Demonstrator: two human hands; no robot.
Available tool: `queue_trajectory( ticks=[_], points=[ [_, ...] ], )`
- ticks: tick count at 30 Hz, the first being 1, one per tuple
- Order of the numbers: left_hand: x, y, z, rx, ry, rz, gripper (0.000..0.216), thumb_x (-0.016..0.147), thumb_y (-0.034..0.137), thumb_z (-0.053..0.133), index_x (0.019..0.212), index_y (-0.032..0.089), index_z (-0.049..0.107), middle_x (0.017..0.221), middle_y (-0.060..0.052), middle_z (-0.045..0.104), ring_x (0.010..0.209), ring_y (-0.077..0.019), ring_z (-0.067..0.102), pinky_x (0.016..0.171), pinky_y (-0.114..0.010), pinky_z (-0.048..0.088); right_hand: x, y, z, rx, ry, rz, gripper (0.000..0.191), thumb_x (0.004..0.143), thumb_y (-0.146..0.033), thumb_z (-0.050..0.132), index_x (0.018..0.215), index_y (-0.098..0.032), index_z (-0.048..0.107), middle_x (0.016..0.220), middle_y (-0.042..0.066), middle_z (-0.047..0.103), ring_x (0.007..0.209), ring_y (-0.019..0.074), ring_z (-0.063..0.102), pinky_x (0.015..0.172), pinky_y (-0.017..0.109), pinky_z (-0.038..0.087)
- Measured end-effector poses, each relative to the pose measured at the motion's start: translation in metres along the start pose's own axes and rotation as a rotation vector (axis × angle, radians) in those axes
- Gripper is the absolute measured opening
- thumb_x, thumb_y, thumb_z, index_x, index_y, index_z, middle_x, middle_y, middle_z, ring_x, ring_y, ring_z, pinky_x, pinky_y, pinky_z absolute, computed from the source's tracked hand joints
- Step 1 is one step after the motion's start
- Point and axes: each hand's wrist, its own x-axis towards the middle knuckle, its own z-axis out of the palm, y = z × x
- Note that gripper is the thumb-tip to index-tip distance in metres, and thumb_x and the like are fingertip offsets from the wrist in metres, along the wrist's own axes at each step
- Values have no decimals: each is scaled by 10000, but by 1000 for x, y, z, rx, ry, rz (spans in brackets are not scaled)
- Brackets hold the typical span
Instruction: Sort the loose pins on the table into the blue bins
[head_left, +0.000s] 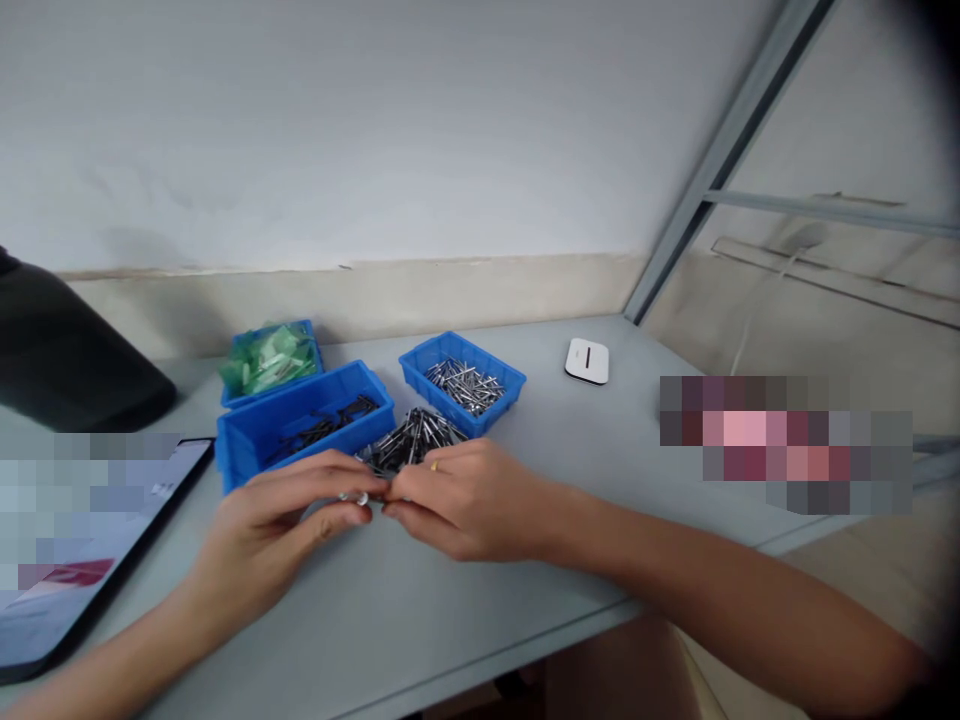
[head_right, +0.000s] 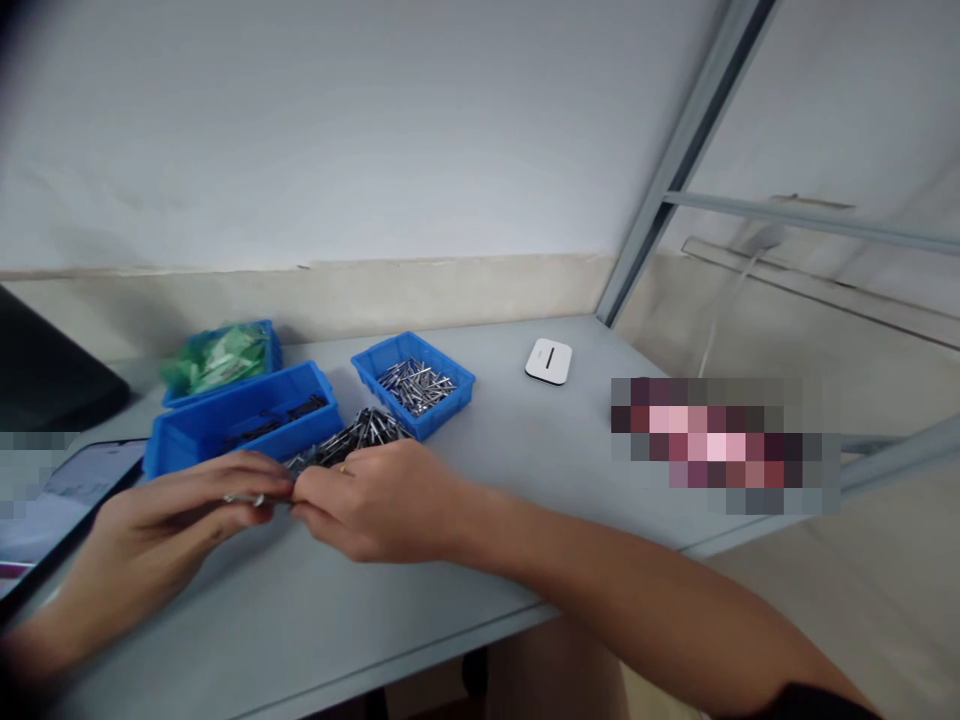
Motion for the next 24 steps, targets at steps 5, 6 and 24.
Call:
queue_trajectory(
  ticks=[5,6,24],
  points=[
    [3,4,-1,54,51,-104,78,846,345,726,862,374,796,816,92,805,703,-112,743,682,-115,579,2,4,-6,-10,48,-15,249,1041,-300,448,924,-164,621,726,-36,698,627,89,618,613,231,423],
    [4,4,-1,75,54,-112,67,839,351,726,844,361,793,798,89,800,699,-117,740,681,-123,580,2,5,-8,-12,67,-11,226,1042,-287,444,989,-159,622,781,-31,721,657,85,634,642,228,437],
    [10,0,2,44,-59,-44,105,801,255,750,802,340,811,802,56,785,715,-123,728,670,-143,575,-1,9,-10,-157,-10,-98,181,993,-191,481,868,-179,610,659,-39,599,607,101,524,617,258,361]
  ],
)
